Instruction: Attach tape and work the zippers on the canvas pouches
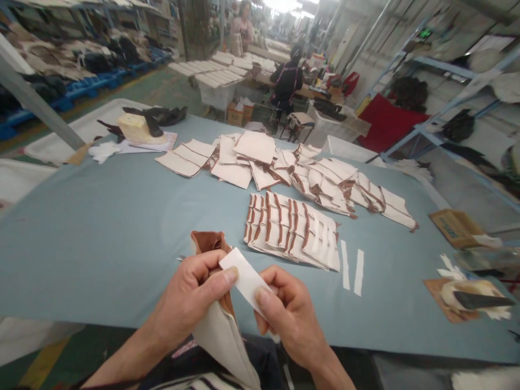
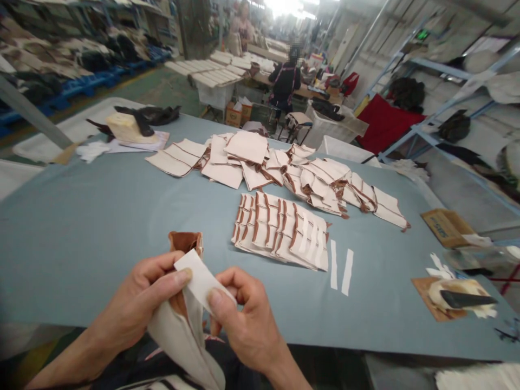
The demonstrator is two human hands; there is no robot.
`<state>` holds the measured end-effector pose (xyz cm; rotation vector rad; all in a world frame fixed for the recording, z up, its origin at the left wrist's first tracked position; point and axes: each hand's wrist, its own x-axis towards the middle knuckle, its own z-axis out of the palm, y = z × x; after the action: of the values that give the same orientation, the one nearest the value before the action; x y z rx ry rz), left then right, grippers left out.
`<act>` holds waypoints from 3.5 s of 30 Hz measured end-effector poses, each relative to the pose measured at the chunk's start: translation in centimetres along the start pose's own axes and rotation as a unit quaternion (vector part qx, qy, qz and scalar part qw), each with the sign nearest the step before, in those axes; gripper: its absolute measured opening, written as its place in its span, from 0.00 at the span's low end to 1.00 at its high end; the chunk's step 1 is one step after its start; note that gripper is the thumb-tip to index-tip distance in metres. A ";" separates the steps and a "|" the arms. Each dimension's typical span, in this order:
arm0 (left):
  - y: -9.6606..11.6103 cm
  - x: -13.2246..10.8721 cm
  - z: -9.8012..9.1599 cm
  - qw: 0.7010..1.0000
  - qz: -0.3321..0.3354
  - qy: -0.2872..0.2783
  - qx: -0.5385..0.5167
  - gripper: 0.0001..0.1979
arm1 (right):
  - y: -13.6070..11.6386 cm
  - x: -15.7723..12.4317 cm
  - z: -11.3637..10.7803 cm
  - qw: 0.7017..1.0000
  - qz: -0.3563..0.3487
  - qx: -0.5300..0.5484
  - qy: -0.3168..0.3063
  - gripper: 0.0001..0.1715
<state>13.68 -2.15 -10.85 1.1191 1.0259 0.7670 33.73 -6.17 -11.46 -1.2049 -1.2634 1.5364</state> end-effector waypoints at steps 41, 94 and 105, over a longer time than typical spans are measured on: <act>1.3 -2.1 -3.9 0.980 0.021 -0.042 0.192 0.15 | -0.5 0.5 4.5 0.993 0.073 0.062 0.066 0.30; 0.0 -1.1 -2.3 0.979 0.041 0.050 0.191 0.15 | 1.7 1.3 6.1 0.935 -0.171 -0.221 0.219 0.07; 0.0 -1.3 -2.1 0.982 0.020 0.032 0.183 0.16 | 1.9 1.0 6.2 0.949 -0.149 -0.175 0.214 0.07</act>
<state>11.22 -2.54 -10.72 1.4400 1.2344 0.6629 27.46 -6.94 -13.21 -1.3986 -1.3741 0.7954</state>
